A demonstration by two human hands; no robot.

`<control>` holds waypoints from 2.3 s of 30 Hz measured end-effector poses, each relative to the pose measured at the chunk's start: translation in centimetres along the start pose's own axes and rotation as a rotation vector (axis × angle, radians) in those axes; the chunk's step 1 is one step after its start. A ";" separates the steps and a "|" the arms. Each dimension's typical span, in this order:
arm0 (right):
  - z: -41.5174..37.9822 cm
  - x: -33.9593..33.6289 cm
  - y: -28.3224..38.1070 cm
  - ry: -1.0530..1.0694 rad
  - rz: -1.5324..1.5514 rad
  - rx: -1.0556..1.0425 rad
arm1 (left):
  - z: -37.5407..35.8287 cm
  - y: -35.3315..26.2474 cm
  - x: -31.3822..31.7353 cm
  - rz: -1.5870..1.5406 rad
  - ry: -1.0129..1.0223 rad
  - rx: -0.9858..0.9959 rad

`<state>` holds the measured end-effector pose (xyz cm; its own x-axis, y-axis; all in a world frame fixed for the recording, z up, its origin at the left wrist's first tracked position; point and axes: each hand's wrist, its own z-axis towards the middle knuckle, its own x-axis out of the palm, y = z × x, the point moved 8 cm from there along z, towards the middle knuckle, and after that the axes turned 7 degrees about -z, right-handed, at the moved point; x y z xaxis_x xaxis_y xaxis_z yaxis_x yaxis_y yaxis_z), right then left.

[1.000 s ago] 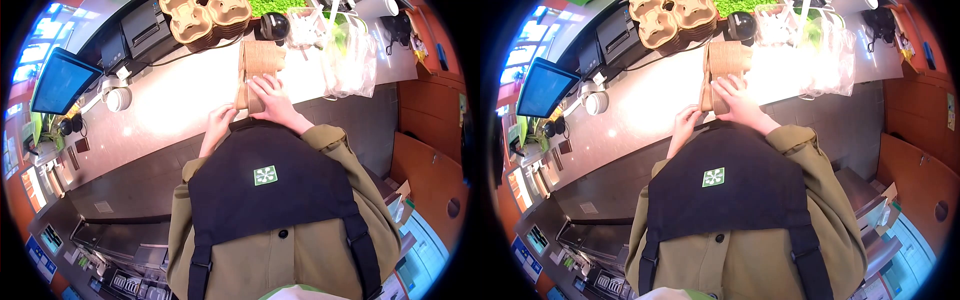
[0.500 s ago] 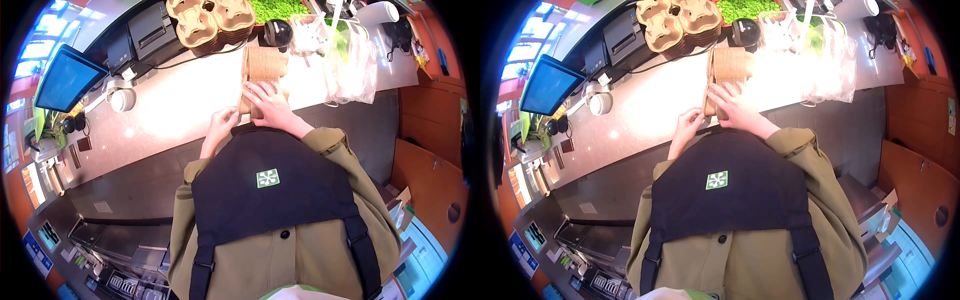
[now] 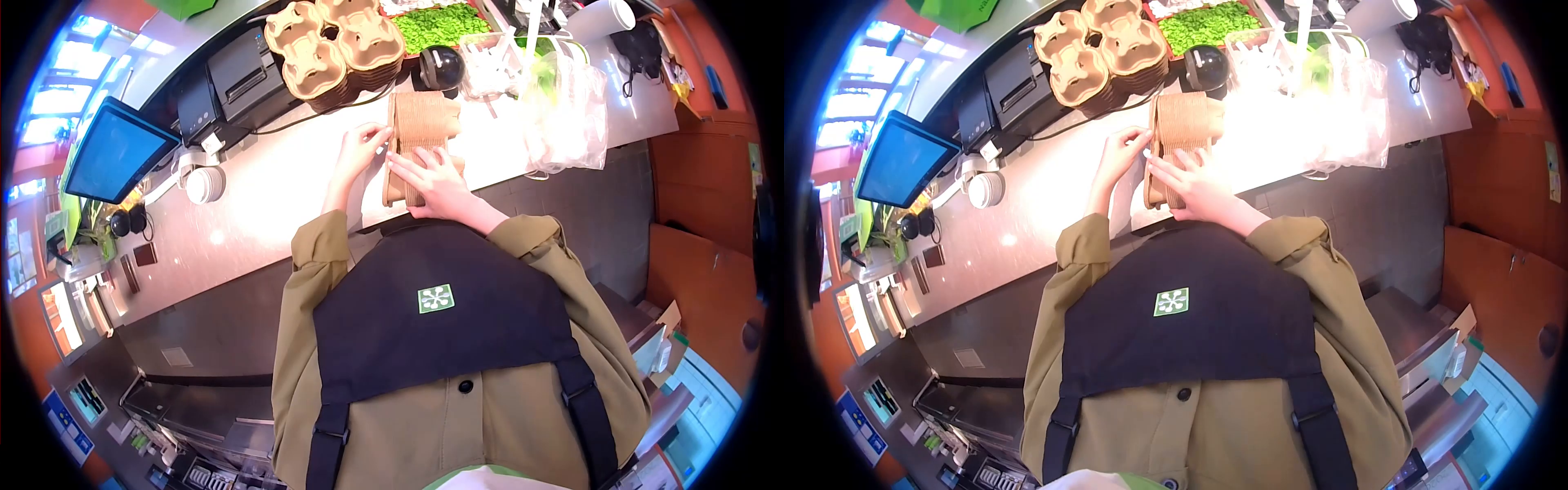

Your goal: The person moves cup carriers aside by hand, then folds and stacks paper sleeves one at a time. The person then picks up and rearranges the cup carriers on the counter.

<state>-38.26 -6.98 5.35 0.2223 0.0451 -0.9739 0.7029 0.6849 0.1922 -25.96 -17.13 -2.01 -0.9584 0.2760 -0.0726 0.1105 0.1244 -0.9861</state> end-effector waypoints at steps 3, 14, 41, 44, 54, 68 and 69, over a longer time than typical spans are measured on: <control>-0.1 -0.2 0.0 -0.020 0.031 0.001 | -0.1 0.1 -0.1 -0.017 0.016 -0.029; 0.6 0.4 0.3 0.143 -0.104 -0.094 | -3.8 -3.5 0.3 0.686 -0.459 0.188; 9.7 2.9 4.3 0.219 1.591 0.242 | -15.9 -9.2 -4.7 0.015 -0.503 0.052; 9.7 3.6 5.2 0.289 1.539 0.225 | -16.9 -9.1 -5.0 0.032 -0.510 0.042; 9.3 5.1 6.5 0.403 1.438 0.205 | -18.4 -7.4 -4.9 0.120 -0.565 0.024; 9.1 5.3 6.0 0.165 1.182 0.259 | -20.0 -7.8 -4.6 0.048 -0.747 0.071; 9.3 5.1 6.2 0.162 1.157 0.258 | -19.8 -8.2 -4.4 0.105 -0.745 0.089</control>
<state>-26.55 -9.27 2.70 0.7377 0.6424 -0.2075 0.2608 0.0123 0.9653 -17.41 -0.47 9.38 -0.8716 -0.4392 -0.2176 0.2195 0.0472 -0.9745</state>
